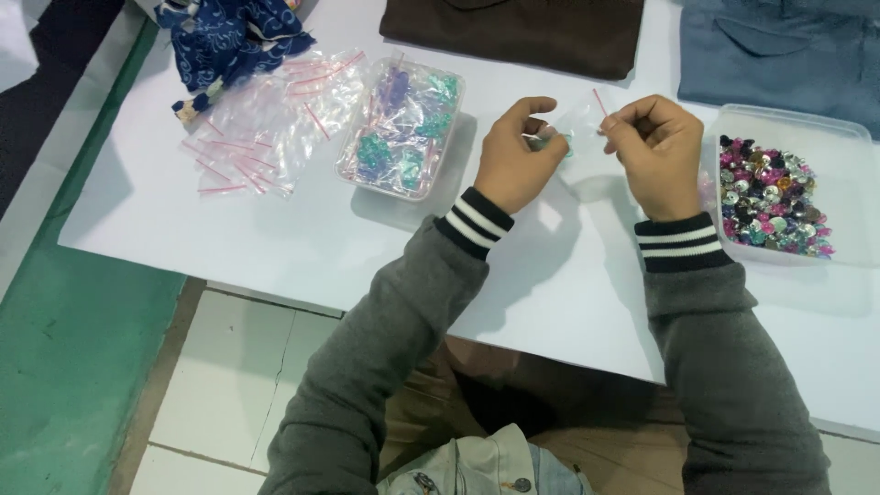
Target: Sorting small decorative flower-shaped items from a container and placing them into small clear plastic bags.
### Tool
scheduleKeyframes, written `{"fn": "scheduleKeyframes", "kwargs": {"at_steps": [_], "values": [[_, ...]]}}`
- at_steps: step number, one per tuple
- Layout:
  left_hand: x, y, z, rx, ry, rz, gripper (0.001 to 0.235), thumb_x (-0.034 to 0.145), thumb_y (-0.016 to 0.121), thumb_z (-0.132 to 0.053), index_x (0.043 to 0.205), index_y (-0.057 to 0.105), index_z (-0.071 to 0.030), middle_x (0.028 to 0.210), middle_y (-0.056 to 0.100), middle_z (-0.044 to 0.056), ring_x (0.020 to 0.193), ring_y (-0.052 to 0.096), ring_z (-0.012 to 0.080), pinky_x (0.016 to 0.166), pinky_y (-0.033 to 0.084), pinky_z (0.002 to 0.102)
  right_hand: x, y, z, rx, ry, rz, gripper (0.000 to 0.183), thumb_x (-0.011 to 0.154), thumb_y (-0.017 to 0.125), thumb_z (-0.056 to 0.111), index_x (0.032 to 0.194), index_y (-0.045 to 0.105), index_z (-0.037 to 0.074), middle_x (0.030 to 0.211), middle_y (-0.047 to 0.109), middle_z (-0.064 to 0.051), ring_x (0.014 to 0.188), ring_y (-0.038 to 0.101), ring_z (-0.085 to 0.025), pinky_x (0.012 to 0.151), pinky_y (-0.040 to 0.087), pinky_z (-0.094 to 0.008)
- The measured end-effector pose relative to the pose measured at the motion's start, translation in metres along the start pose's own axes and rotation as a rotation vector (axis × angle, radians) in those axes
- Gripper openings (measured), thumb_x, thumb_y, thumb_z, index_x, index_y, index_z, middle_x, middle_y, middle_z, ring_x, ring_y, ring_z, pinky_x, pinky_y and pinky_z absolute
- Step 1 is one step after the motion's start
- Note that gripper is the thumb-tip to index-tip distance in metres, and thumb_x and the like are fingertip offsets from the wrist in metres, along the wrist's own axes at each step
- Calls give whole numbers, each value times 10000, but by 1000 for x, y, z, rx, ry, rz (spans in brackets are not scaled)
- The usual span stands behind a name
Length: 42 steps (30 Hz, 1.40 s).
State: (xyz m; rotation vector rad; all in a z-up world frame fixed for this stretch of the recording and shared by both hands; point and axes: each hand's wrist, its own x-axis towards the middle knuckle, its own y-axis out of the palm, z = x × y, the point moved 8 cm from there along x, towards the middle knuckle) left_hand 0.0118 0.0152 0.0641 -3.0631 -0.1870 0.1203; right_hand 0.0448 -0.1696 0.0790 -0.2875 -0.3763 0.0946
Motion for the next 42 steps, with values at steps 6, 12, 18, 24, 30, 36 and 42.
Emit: {"fn": "scheduleKeyframes", "kwargs": {"at_steps": [6, 12, 18, 24, 30, 36, 42], "values": [[-12, -70, -31, 134, 379, -159, 329, 900, 652, -129, 1225, 603, -123, 822, 603, -35, 627, 538, 92, 649, 513, 290, -10, 52, 62, -9, 5, 127, 179, 1026, 694, 48, 859, 631, 47, 802, 716, -99, 669, 609, -114, 630, 498, -235], [3, -160, -36, 409, 425, -276, 267, 877, 694, -128, 1137, 634, -109, 926, 671, 51, 658, 598, 140, 677, 553, 312, 6, 142, 85, 65, 57, 88, 170, 911, 728, 79, 769, 635, 86, 731, 742, -53, 552, 600, -89, 542, 492, -228], [29, -191, -5, 569, 468, -328, 300, 833, 750, -94, 1117, 654, -73, 904, 653, 84, 727, 616, 213, 726, 533, 376, 5, 180, 81, -72, 128, 91, 195, 873, 706, 107, 702, 613, 122, 641, 615, 37, 611, 537, -59, 608, 481, -223], [-6, -188, -29, 803, 652, -686, 270, 870, 693, -157, 1129, 647, -96, 1121, 610, 86, 1021, 562, 291, 847, 447, 458, 13, 152, 63, -219, -127, 29, 499, 1042, 797, 206, 686, 455, 131, 629, 424, 43, 622, 366, -85, 602, 349, -281], [-49, -59, -26, 923, 1093, -522, 32, 895, 651, -96, 919, 630, -92, 793, 541, 65, 729, 560, 234, 667, 441, 348, 21, 70, -9, -546, -142, -34, 484, 1138, 729, 219, 716, 551, 61, 501, 392, -22, 502, 425, -180, 545, 317, -308], [-7, 32, 59, 1081, 705, 79, 182, 795, 720, -140, 961, 661, -94, 804, 592, 54, 681, 645, 204, 595, 520, 331, -10, 40, -41, -944, 177, 175, 374, 1082, 605, 310, 786, 638, 84, 610, 625, -113, 618, 678, -300, 564, 500, -391], [32, 58, 50, 1134, 767, 30, 201, 814, 705, -221, 942, 585, -123, 762, 613, 49, 697, 677, 223, 626, 544, 363, -19, 29, -51, -1007, 184, 205, 370, 1072, 575, 370, 825, 644, 103, 639, 660, -104, 694, 726, -350, 626, 542, -447]]}}
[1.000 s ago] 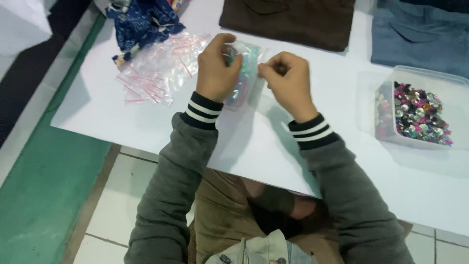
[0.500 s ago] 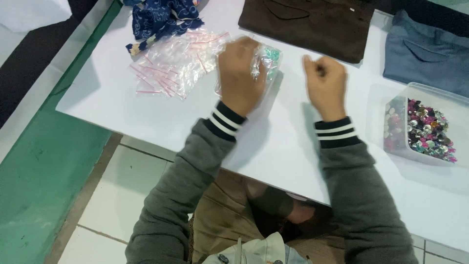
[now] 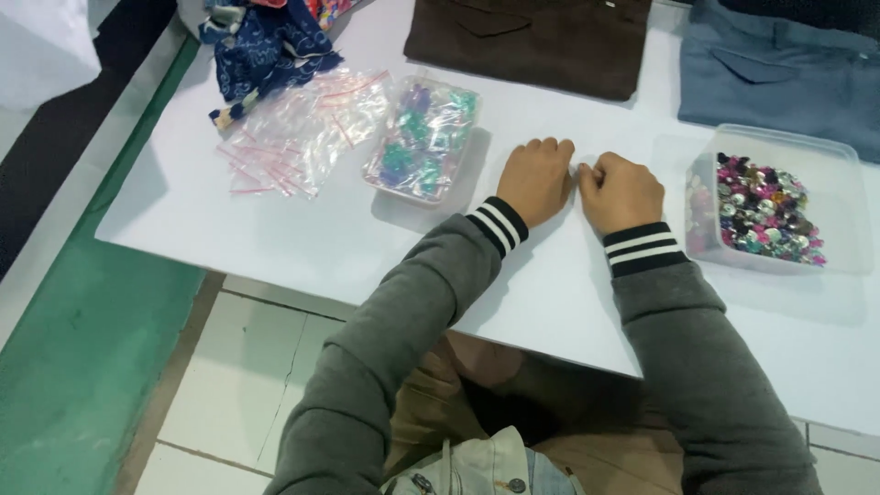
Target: Sorting small decorative flower-shaped items from a container and placing them into small clear plastic bags.
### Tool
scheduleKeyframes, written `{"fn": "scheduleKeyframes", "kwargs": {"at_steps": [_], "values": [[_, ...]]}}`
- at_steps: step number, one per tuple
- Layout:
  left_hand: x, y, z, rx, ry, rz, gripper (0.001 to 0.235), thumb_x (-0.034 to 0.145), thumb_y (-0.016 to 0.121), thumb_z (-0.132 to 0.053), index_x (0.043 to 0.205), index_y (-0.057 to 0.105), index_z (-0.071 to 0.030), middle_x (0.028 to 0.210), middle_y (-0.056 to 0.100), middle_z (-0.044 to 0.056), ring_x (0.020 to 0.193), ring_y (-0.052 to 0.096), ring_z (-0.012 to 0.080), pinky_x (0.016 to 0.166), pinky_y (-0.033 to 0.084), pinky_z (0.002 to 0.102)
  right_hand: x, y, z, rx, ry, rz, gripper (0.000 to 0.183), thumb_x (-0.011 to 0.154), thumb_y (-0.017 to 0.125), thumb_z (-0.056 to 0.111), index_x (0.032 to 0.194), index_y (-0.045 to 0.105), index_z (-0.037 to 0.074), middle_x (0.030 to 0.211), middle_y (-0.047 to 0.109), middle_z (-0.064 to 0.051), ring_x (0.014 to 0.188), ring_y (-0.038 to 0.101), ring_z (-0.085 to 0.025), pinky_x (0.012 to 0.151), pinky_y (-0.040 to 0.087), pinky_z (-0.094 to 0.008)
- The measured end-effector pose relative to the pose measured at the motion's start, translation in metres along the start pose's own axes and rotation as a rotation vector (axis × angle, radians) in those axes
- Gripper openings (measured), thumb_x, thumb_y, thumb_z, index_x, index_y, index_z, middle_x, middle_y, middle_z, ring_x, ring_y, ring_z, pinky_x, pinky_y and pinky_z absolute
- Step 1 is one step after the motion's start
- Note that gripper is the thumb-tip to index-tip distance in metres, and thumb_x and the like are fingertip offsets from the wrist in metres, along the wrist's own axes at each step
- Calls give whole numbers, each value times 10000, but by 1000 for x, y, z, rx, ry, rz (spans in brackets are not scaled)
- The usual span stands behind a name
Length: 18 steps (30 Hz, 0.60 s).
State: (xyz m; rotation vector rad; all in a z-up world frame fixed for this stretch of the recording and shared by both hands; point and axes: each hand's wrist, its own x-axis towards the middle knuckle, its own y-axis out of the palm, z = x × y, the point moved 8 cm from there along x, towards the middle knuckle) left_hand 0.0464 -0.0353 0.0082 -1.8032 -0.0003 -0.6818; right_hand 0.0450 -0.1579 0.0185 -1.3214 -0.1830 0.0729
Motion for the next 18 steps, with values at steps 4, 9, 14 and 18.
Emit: {"fn": "scheduleKeyframes", "kwargs": {"at_steps": [4, 9, 14, 18], "values": [[25, 23, -8, -23, -28, -67, 275, 784, 740, -212, 1006, 652, -75, 813, 673, 92, 770, 715, 288, 654, 560, 427, 12, 19, -22, 31, 76, -12, 372, 1028, 560, 365, 859, 675, 55, 716, 693, -197, 810, 731, -460, 681, 549, -559], [34, 25, -26, 78, 7, -263, 245, 738, 738, -119, 961, 635, -120, 784, 631, 42, 734, 674, 260, 628, 527, 390, -4, -25, -13, 120, 25, -115, 295, 939, 568, 264, 736, 641, 63, 603, 650, -123, 639, 722, -349, 584, 570, -473], [36, -20, -54, -269, -14, -430, 454, 917, 636, -126, 1351, 502, -104, 1039, 617, 81, 931, 609, 237, 809, 485, 353, -34, -102, 9, 219, -230, -492, 215, 985, 583, 171, 782, 599, 103, 582, 577, -41, 507, 595, -231, 471, 458, -348], [35, -37, -92, -505, 79, -469, 470, 1110, 432, -336, 1525, 398, -118, 1468, 560, 139, 1290, 581, 325, 1105, 444, 465, -50, -159, -24, 301, -354, -745, 22, 994, 630, 90, 986, 633, 70, 649, 518, -33, 511, 464, -186, 530, 397, -345]]}}
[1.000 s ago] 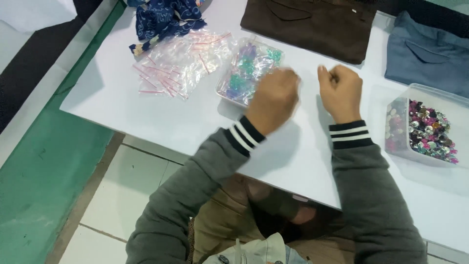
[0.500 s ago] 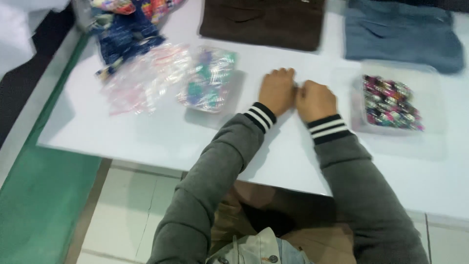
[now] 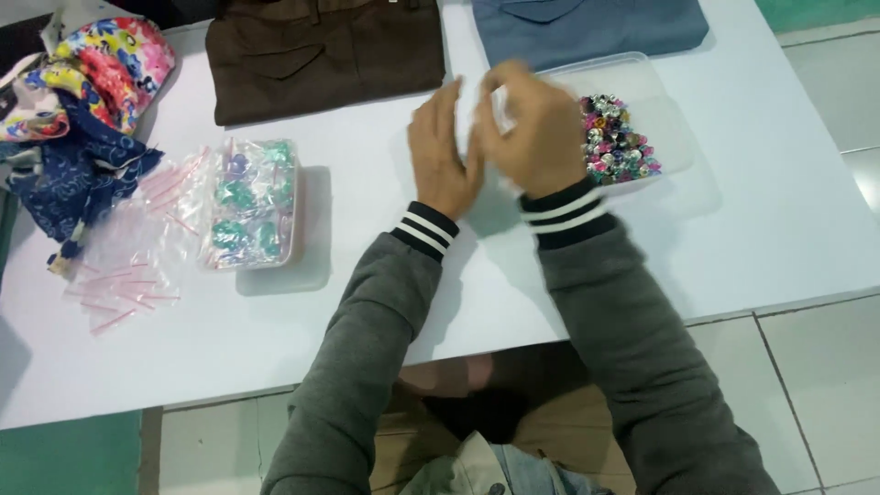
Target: Sorting small decorative flower-shaped items from a container and placing them into small clear plastic bags.
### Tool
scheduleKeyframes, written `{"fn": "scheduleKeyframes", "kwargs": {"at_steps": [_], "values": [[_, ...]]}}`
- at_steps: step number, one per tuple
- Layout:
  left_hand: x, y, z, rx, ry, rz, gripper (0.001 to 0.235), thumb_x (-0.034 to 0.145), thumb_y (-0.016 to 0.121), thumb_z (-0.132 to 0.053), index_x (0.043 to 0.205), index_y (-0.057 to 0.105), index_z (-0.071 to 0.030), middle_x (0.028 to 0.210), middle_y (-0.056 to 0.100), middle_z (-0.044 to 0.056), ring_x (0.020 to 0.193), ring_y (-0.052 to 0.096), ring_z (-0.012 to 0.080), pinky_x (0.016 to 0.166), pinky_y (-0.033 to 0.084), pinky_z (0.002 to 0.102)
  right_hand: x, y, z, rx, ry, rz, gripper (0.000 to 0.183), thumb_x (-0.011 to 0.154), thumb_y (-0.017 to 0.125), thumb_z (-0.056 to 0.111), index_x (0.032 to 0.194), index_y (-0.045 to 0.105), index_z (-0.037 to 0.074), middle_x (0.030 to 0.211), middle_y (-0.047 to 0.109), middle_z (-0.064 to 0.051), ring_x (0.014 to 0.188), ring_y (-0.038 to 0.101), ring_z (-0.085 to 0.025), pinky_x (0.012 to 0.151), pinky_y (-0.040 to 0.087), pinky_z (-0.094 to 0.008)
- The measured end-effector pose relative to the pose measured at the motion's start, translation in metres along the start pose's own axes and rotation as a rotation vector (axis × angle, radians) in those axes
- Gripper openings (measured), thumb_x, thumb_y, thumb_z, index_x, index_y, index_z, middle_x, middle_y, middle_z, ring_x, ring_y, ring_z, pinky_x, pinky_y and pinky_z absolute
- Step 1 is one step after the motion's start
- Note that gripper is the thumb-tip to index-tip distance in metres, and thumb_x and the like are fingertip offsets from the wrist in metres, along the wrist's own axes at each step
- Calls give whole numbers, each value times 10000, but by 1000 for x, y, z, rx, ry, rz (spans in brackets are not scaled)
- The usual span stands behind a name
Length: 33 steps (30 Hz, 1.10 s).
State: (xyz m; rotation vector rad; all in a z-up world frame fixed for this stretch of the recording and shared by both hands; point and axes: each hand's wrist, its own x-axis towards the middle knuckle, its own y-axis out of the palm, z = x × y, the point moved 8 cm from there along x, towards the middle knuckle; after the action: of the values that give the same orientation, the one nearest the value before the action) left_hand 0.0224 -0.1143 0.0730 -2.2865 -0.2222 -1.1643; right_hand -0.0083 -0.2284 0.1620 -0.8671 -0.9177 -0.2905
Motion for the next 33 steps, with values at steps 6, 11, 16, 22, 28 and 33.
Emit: {"fn": "scheduleKeyframes", "kwargs": {"at_steps": [6, 11, 16, 22, 28, 33], "values": [[6, 29, -77, -219, 210, 210, 484, 1082, 243, -362, 1214, 603, -67, 1268, 603, 137, 1224, 541, 353, 1009, 387, 480, -7, -56, -117, 219, 653, 545, 423, 1067, 375, 185, 886, 711, 1, 821, 681, -96, 770, 612, -172, 703, 465, -320], [7, 37, -71, -249, 204, 214, 382, 1034, 299, -258, 958, 629, -81, 1197, 638, 98, 1242, 508, 359, 1016, 334, 512, -31, -47, -122, -14, 815, 958, 416, 1011, 371, 131, 1034, 740, -59, 1060, 767, -213, 977, 730, -303, 900, 552, -421], [8, 43, -66, -229, 158, 231, 420, 1044, 290, -279, 882, 614, -66, 1202, 636, 109, 1255, 490, 376, 1043, 312, 528, -48, -22, -124, 5, 957, 1045, 583, 976, 286, 318, 992, 770, -6, 1048, 789, -128, 997, 697, -269, 927, 496, -392], [6, 38, -63, -209, 169, 206, 464, 1053, 270, -316, 1060, 663, -69, 1225, 631, 105, 1273, 486, 372, 1053, 344, 537, -39, -43, -147, 73, 722, 722, 496, 1024, 331, 218, 1061, 763, -23, 1053, 761, -160, 894, 708, -248, 823, 525, -406], [5, 34, -62, -226, 168, 183, 447, 1054, 294, -316, 1128, 656, -65, 1248, 633, 125, 1282, 502, 375, 1044, 375, 536, -32, -66, -156, 5, 460, 413, 404, 1061, 418, 91, 761, 672, -1, 680, 667, -68, 672, 624, -167, 835, 533, -388], [6, 33, -62, -237, 154, 196, 492, 1071, 257, -339, 1119, 660, -61, 1235, 626, 118, 1262, 502, 368, 1033, 373, 523, -30, -41, -134, -7, 416, 502, 335, 1061, 504, 175, 1031, 761, -36, 1093, 755, -157, 1025, 674, -304, 901, 484, -431]]}}
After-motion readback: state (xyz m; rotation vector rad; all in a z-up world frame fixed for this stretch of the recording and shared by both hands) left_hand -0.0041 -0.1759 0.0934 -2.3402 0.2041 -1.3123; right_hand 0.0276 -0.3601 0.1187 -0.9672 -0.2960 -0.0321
